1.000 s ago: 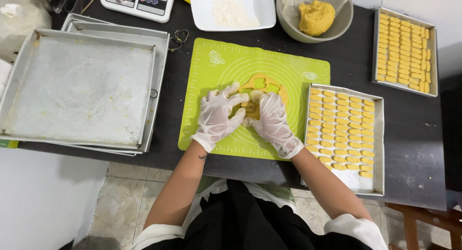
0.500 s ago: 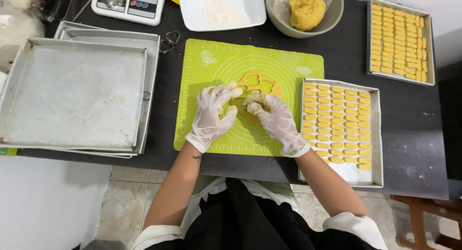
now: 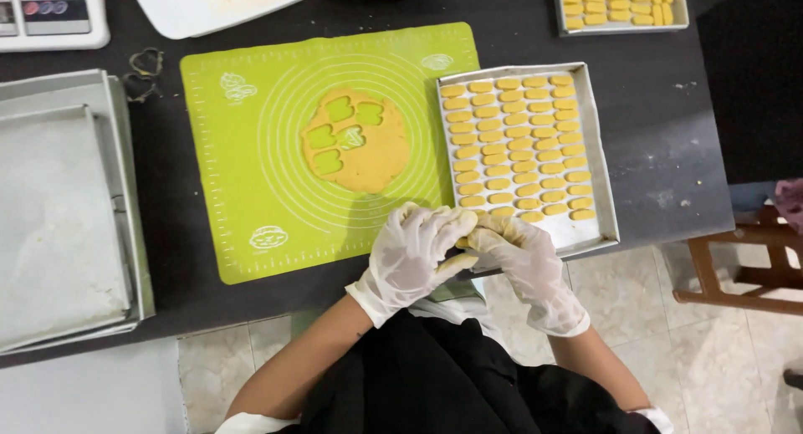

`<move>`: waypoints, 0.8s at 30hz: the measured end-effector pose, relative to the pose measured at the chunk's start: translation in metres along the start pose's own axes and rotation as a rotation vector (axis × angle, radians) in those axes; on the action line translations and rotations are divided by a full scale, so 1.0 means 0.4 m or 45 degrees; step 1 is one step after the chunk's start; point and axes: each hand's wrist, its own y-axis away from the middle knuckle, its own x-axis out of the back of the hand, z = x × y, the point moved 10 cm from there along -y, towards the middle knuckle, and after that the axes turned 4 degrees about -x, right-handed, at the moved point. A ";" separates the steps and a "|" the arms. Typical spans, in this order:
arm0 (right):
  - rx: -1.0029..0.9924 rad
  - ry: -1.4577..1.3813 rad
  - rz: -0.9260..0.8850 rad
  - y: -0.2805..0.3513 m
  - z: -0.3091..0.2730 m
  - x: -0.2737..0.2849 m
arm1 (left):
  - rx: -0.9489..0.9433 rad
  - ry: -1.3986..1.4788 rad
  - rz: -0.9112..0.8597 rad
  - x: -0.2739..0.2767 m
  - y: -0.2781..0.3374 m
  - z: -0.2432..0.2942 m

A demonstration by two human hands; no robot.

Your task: Cutting cookie shapes from rolled-out dough using a cutter and arranging them on a baking tray.

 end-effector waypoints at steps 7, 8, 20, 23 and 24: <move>0.156 0.133 0.159 -0.033 0.091 0.115 | -0.050 -0.078 -0.184 -0.148 0.014 0.079; 0.361 0.247 0.163 -0.026 0.055 0.112 | -0.016 -0.083 -0.222 -0.166 0.023 0.074; 1.640 1.283 0.287 0.016 0.093 0.072 | 0.159 -0.204 -0.600 -0.237 0.032 0.041; 1.629 1.352 0.266 0.006 0.112 0.058 | 0.173 -0.173 -0.636 -0.257 0.046 0.030; 1.632 1.368 0.253 0.004 0.121 0.054 | 0.175 -0.148 -0.641 -0.264 0.050 0.029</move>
